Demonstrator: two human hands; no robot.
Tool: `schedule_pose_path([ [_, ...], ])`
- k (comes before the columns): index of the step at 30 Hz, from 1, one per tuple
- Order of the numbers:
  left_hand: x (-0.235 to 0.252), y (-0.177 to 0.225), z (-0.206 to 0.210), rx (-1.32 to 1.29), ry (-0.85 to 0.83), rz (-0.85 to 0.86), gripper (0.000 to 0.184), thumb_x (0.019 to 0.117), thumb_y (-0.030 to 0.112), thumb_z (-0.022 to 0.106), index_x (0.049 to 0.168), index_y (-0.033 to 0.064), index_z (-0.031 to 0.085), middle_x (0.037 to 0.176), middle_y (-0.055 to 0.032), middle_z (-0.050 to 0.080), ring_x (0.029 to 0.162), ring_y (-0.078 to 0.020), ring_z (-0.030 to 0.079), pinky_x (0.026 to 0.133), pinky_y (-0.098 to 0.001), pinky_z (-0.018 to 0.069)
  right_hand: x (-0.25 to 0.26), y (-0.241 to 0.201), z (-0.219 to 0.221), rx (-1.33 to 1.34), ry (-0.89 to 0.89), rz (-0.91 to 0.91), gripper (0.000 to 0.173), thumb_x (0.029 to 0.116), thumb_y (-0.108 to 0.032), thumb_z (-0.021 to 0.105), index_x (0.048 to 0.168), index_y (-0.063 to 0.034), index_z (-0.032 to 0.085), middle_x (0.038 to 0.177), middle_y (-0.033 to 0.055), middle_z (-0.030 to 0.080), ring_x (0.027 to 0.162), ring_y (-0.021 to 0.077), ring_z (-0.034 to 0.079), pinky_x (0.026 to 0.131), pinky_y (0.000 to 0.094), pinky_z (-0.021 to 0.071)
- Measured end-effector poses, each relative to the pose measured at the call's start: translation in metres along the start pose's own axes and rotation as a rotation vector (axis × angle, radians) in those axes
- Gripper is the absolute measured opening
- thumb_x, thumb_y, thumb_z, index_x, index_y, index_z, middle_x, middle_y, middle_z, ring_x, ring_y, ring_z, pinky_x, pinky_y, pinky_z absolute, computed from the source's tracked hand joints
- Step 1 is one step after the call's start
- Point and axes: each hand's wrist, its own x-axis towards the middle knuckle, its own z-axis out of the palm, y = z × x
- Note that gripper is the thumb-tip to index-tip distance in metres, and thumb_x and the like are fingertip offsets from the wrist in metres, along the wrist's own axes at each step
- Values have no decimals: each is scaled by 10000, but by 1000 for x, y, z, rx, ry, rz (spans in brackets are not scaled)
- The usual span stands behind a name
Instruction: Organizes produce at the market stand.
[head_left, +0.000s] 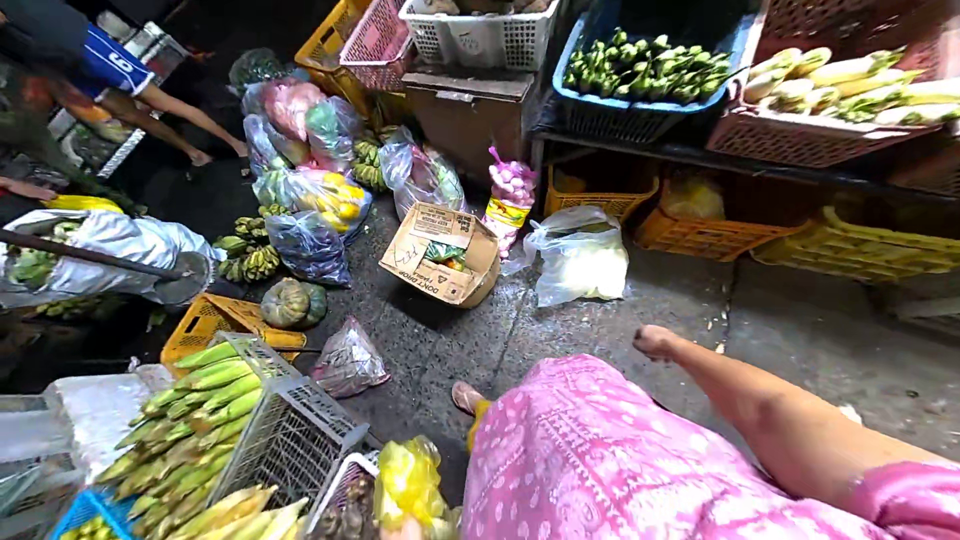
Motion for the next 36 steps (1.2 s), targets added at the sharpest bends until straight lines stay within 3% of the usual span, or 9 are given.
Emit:
schedule_pose_path([
  [6,120,20,-15,-270,-286,30,389,1086,141,433,1364,-129,469,1197,-290,586,1016,-270,598,919,-428,519,-40,-54,52,477,52,53,421,1112,-226,443,1430,42,511,1328,311,604,1184,435,625,1010,575,476],
  [13,264,84,-8,232,-442,105,499,1094,269,487,1366,-148,509,1306,-374,574,1213,-469,575,1041,-593,448,-65,-100,114,755,-4,99,410,1117,-259,455,1405,23,532,1306,272,623,1160,389,640,990,548,498],
  [15,298,108,2,293,-437,151,573,1058,184,556,1483,-142,354,1394,-391,505,1281,-493,530,1072,-599,429,-65,-92,131,781,1,180,416,1117,-257,451,1405,33,531,1302,278,626,1154,398,644,986,560,498],
  [19,330,153,22,121,-367,230,991,900,-123,596,1646,99,-17,1603,-327,290,1419,-494,404,1109,-614,403,-53,-83,142,791,-12,336,424,1114,-254,449,1424,25,522,1302,284,626,1148,407,646,984,562,497],
  [21,338,174,24,235,-362,321,882,893,-127,590,1627,7,120,1551,-371,350,1405,-525,412,1124,-629,381,-47,-99,132,845,-18,345,431,1113,-246,448,1440,29,509,1325,290,614,1179,413,632,1003,561,489],
  [23,334,201,20,511,-414,387,512,940,-52,596,1426,-139,463,1360,-392,544,1291,-522,528,1081,-627,415,-44,-121,116,922,-2,317,432,1119,-262,438,1434,24,512,1324,282,617,1172,404,639,999,553,495],
  [26,360,224,35,695,-426,414,298,946,7,622,1221,-103,650,1203,-341,655,1171,-481,623,1001,-629,474,-33,-151,83,993,3,253,407,1125,-249,425,1411,26,512,1332,272,610,1171,384,636,998,534,489],
  [30,368,269,61,748,-479,399,327,979,61,611,1270,-86,632,1253,-329,640,1205,-461,611,1026,-616,462,-36,-168,57,1070,99,225,408,1122,-269,438,1407,6,534,1317,244,629,1152,357,649,987,510,503],
  [36,387,326,116,440,-884,176,505,1033,223,593,1441,-52,480,1323,-301,591,1185,-389,604,1016,-533,493,-50,-162,94,1130,179,234,410,1123,-246,432,1398,41,533,1281,288,633,1116,393,655,964,553,510],
])
